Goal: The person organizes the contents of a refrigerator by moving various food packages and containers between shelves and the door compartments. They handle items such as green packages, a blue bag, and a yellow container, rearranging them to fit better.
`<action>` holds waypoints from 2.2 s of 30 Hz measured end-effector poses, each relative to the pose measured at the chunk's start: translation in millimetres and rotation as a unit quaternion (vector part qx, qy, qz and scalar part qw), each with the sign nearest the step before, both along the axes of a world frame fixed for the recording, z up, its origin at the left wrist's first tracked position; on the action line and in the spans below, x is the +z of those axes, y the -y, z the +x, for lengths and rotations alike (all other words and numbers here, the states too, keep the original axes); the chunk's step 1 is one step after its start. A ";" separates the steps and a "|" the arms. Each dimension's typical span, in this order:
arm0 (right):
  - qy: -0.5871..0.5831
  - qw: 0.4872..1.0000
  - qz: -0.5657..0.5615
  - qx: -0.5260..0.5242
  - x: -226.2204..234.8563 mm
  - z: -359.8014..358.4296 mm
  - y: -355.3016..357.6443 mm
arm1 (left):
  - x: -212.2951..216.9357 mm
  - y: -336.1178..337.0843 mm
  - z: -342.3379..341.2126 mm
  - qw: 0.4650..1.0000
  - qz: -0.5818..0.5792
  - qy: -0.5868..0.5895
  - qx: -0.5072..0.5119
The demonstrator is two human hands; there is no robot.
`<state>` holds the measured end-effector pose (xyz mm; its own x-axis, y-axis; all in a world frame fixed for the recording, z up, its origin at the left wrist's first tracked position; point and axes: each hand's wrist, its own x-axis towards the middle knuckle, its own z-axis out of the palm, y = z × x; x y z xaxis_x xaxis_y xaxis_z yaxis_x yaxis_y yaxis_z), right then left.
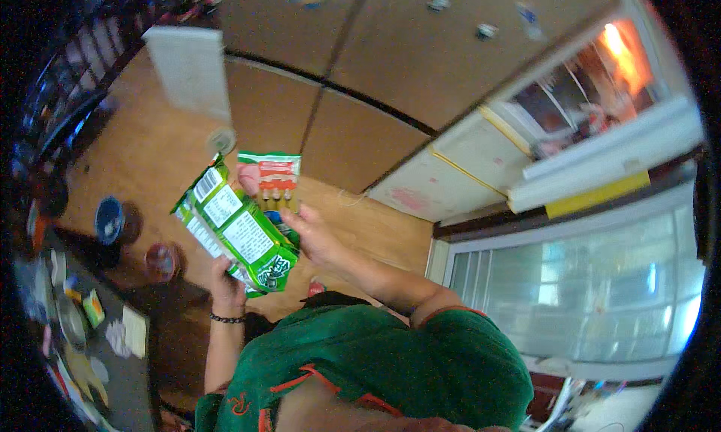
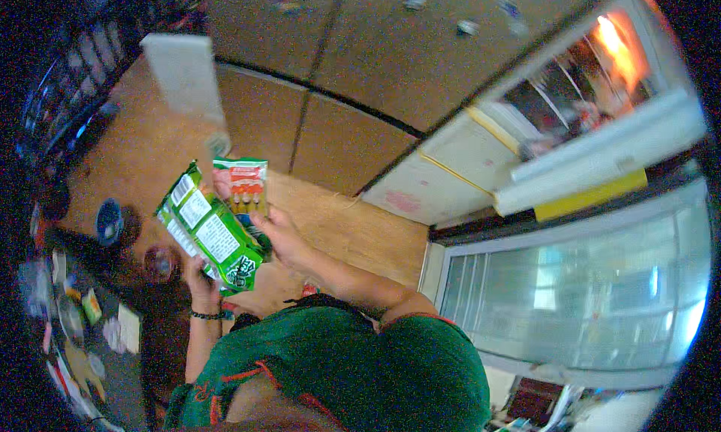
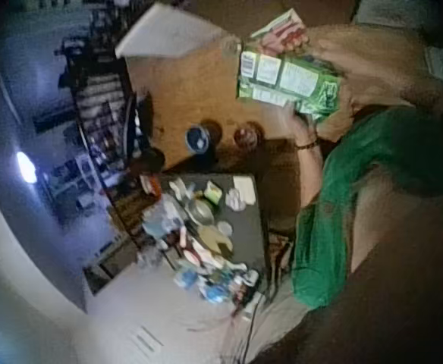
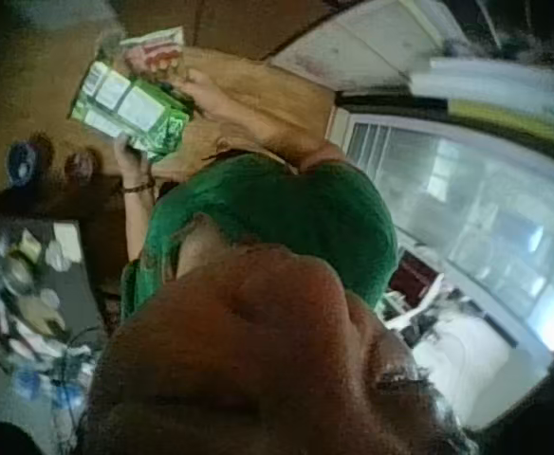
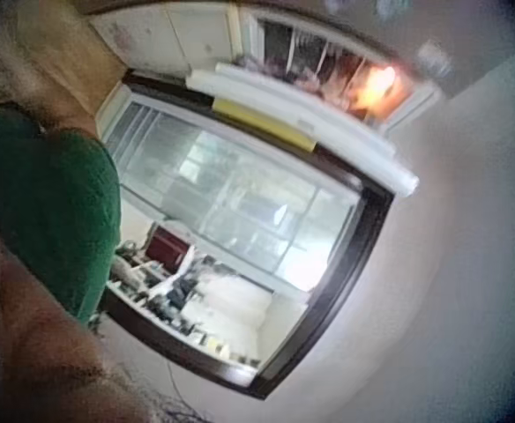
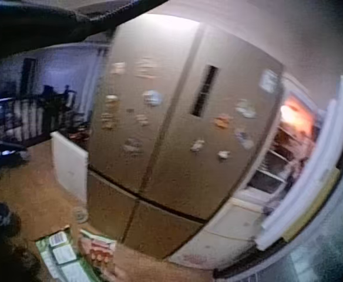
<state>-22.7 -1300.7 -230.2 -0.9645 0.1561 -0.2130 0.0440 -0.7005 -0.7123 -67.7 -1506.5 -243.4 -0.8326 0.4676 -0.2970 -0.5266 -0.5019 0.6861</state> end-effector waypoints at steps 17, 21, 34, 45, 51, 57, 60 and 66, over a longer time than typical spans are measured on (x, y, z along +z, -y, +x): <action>-0.067 0.830 0.307 -0.461 150.6 63.3 -60.5 | 68.1 1.0 -48.8 0.941 0.075 0.038 -0.327; 0.029 0.731 0.432 -0.527 124.1 80.6 -5.9 | 83.0 -1.9 -61.5 0.920 0.108 -0.020 -0.377; -0.004 0.925 -0.034 -0.379 60.7 141.3 288.4 | 101.8 16.3 -84.2 0.895 0.036 -0.024 -0.444; 0.026 0.942 -0.162 -0.294 76.1 90.1 305.2 | 176.3 -16.3 -129.3 0.852 0.159 -0.014 -0.499; 0.049 0.938 -0.121 -0.321 69.6 94.4 347.4 | 217.0 -15.1 -141.0 0.845 0.166 -0.101 -0.498; 0.081 0.922 -0.026 -0.378 102.8 83.3 355.8 | 272.5 -73.8 -171.4 0.860 0.135 -0.179 -0.458; -0.052 0.962 -0.119 -0.239 85.6 97.8 352.8 | 268.8 -118.5 -204.4 0.854 0.165 -0.199 -0.451; 0.009 0.953 -0.040 -0.302 75.7 100.5 341.8 | 278.2 -202.3 -227.0 0.888 0.076 -0.286 -0.351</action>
<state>77.8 -1642.5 -154.5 -0.7007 0.6630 -0.2636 -0.3719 -0.6547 -0.6581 -294.7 -1304.3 34.8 -0.3147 0.9296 0.1917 -0.3324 -0.2971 0.8951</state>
